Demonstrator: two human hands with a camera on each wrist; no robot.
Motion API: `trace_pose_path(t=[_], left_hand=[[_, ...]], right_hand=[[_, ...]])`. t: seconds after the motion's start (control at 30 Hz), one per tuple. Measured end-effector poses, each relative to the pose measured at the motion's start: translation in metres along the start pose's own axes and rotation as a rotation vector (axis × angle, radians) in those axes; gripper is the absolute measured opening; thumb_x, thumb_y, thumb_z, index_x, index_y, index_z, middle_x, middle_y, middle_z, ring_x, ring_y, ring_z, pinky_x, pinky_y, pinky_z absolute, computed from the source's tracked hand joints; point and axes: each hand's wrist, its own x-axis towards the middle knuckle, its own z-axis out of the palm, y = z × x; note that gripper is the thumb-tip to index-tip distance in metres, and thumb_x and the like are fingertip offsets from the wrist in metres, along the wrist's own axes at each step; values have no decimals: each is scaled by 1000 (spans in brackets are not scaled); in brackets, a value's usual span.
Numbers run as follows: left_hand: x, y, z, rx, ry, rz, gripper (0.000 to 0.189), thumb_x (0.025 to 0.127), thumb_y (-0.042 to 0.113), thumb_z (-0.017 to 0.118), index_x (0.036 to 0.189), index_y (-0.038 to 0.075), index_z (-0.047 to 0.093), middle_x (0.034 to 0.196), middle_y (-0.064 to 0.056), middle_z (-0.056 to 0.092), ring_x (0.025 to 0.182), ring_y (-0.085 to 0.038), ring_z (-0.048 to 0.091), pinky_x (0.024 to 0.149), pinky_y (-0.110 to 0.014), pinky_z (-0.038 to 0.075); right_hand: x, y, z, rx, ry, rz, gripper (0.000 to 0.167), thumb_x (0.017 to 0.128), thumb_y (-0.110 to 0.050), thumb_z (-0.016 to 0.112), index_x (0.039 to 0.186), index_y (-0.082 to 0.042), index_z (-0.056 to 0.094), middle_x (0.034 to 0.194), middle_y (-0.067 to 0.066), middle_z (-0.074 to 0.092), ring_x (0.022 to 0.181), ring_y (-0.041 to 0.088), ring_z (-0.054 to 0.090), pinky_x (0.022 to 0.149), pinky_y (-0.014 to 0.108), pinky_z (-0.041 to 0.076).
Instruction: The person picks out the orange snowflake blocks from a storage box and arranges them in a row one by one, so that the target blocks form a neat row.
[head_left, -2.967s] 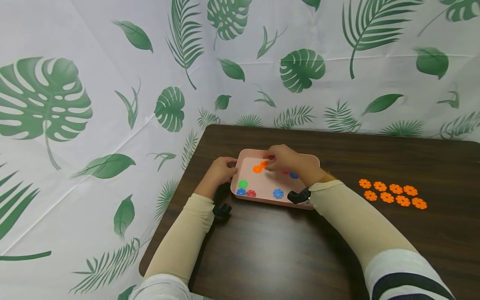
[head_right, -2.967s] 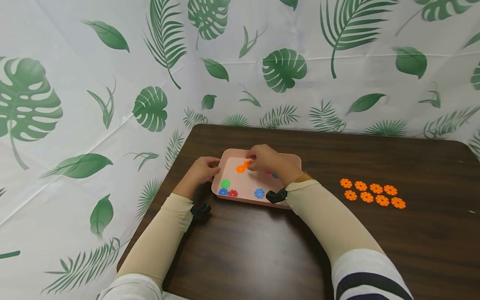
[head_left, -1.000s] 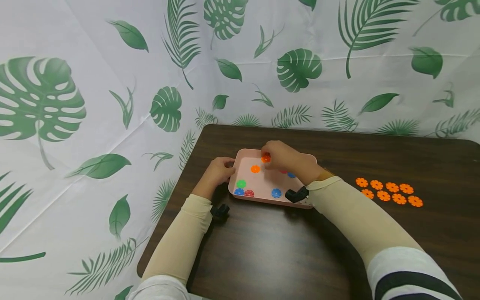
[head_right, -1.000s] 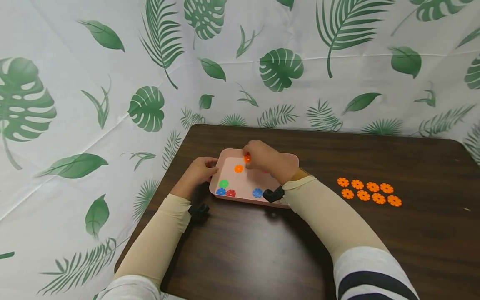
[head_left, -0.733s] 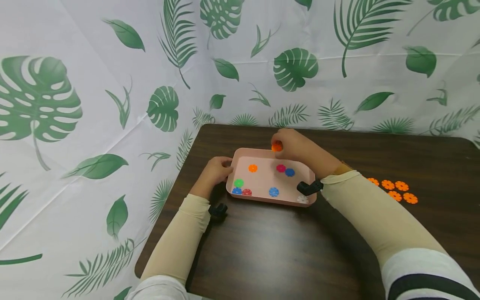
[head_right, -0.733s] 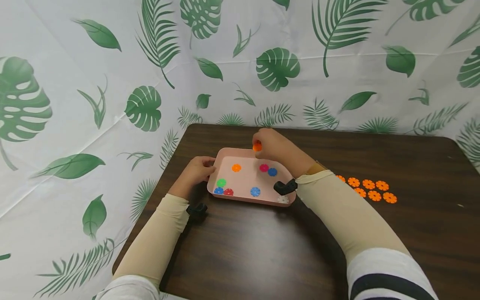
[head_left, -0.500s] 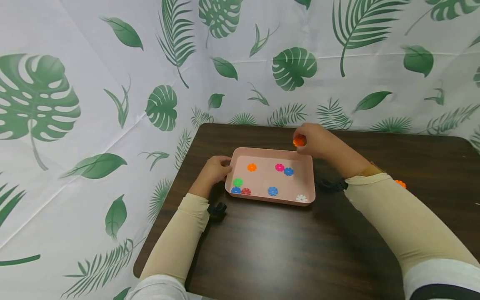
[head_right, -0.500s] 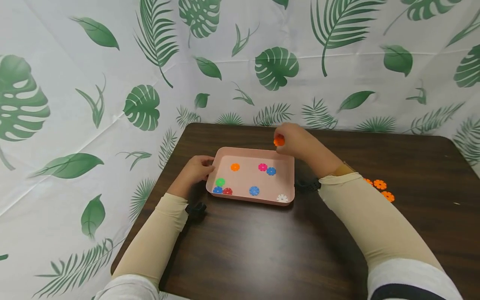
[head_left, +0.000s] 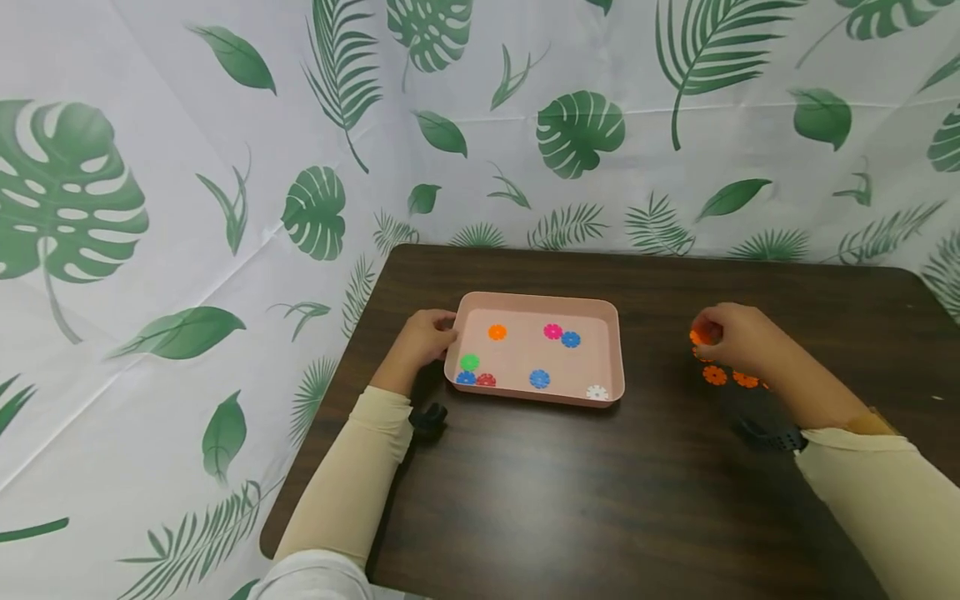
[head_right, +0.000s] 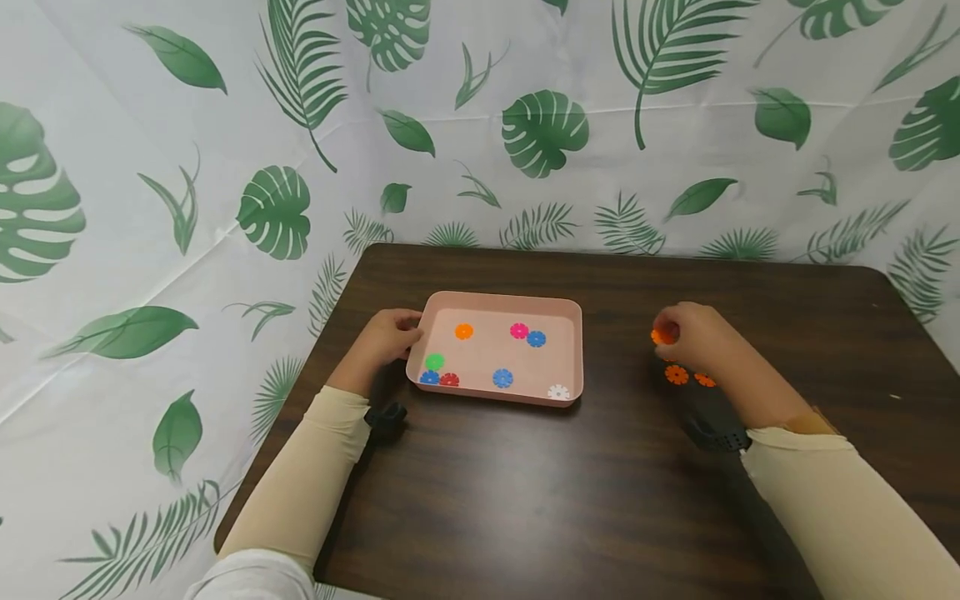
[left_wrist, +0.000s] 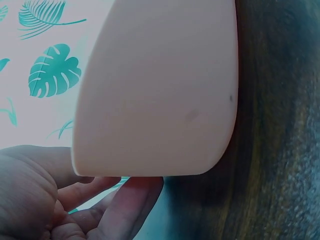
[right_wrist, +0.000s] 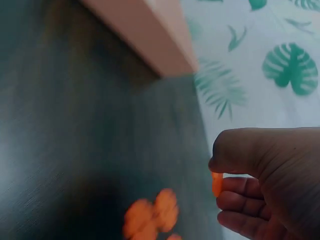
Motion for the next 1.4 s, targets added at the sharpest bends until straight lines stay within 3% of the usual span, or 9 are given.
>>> trace_pose_path(t=[0.2,0.4,0.77,1.03,1.4], left_hand=[[1,-1,-2,-10,8,2,46,100,14,66,145,6,59,119,-20,67,91,-29,73,80,-41,64],[1,-3,-1,-17,-12,-16,47,100,14,66,145,7,59,120,-20,67,92,-29,72,80,-41,64],[4,-4,0,-9,-9,-26,47,100,15,67,146,8,59,121,-19,66,91,-29,72,79,-41,64],[4,-3,0,-14,-9,-24,47,100,15,67,146,8,59,120,-19,66,91,-29,72,79,-40,64],[3,-3,0,-6,-3,-37,46,100,16,67,145,10,60,119,-17,66,92,-28,71,80,-40,64]], right_hand=[[-40,18,27,-30,44,-9,37,85,-14,78,110,10,67,93,15,65,82,29,60,71,50,54],[-61,19,45,-27,32,1,27,84,-11,76,102,6,67,84,8,57,72,22,48,61,38,42],[-63,9,48,-26,21,40,25,84,-12,78,98,5,66,88,13,65,76,26,59,65,48,52],[-63,5,52,-57,38,21,22,83,-13,77,91,1,61,79,7,58,68,21,48,60,40,43],[-63,5,50,-48,33,37,24,86,-16,78,94,2,64,82,9,62,70,22,54,61,42,47]])
